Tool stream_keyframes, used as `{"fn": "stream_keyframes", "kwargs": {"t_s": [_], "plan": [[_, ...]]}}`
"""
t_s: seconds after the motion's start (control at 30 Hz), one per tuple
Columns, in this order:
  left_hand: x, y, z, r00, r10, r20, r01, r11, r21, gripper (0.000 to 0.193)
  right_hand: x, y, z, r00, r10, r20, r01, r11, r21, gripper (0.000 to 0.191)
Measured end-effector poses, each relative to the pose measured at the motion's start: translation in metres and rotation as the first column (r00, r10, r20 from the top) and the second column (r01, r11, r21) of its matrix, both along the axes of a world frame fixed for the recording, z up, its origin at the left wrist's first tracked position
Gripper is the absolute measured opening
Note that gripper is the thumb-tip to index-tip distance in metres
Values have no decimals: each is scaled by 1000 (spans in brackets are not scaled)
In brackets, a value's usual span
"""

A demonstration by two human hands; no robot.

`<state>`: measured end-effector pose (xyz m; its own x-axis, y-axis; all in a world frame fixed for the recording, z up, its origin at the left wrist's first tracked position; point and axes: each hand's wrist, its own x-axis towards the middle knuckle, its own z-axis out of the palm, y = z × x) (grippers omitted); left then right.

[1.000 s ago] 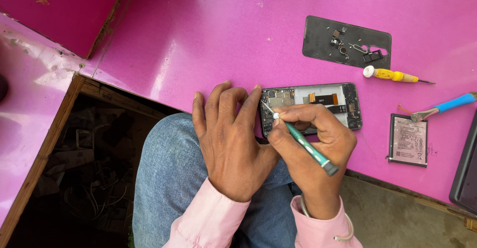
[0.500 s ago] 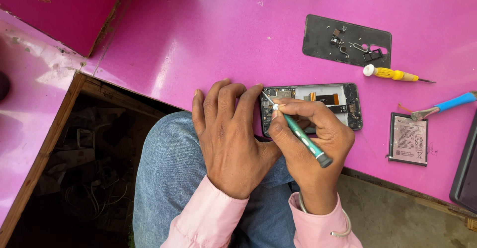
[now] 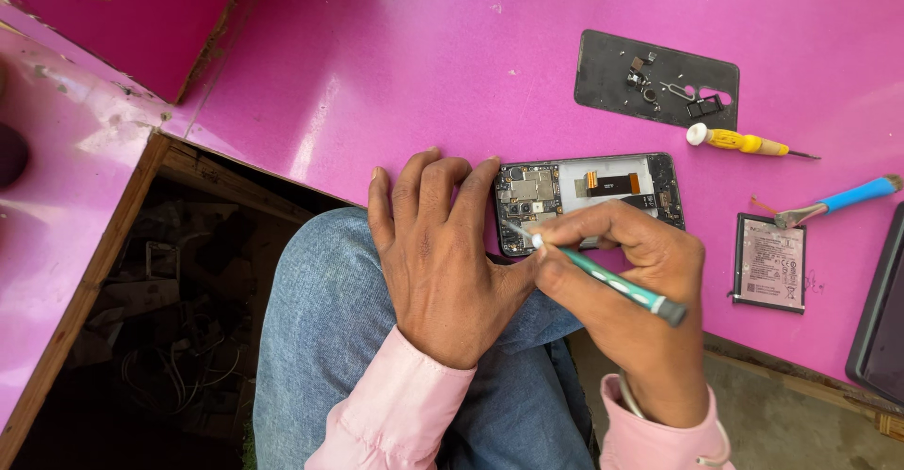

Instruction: The person cleans the internal components of a disassembled smartphone using a brush and a precision tool. They remove the motherboard, brush the interior, and use a pointed tool to clean small areas on the circuit board and around the battery connector.

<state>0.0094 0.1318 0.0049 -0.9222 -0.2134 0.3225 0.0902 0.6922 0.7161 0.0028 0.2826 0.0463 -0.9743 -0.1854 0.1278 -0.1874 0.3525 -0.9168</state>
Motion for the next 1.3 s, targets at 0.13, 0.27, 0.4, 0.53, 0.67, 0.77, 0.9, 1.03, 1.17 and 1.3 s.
{"fn": "stream_keyframes", "kwargs": {"t_s": [0.13, 0.27, 0.4, 0.53, 0.67, 0.77, 0.9, 1.03, 1.17, 1.3], "plan": [[0, 0, 3, 1000, 8, -3, -8, 1000, -1, 88, 1, 9, 8, 996, 51, 66, -54, 998, 40, 17], [0, -1, 3, 1000, -7, -4, 7, 1000, -10, 88, -1, 11, 6, 995, 34, 98, -35, 999, 11, 18], [0, -1, 1, 1000, -4, -16, 4, 1000, -9, 86, -15, 1, -2, 990, -68, 121, 81, 991, -111, 16], [-1, 0, 2, 1000, -3, -17, 3, 1000, -23, 88, -24, -13, -9, 969, -235, 77, 241, 969, -64, 14], [-1, -1, 3, 1000, -2, -13, 1, 1000, -22, 88, -21, -17, -8, 969, -228, 95, 219, 971, 91, 28], [-1, -2, 2, 1000, 1, -12, -1, 1000, -15, 92, -19, -15, -3, 983, -152, 106, 166, 977, -131, 24], [-1, -1, 1, 1000, 3, -25, -2, 1000, 4, 91, -17, -17, -1, 978, -205, 29, 207, 971, -120, 23], [-1, -1, 1, 1000, -4, -23, 4, 1000, -3, 94, -20, -23, -10, 990, -126, -62, 109, 967, -229, 19], [-1, -1, 1, 1000, 8, -3, -8, 1000, 20, 96, -25, -24, -21, 975, -210, -69, 196, 966, -166, 16], [-1, -2, 2, 1000, 0, 13, 0, 1000, 24, 95, -26, -23, -27, 968, -228, -103, 211, 966, -152, 14]]}}
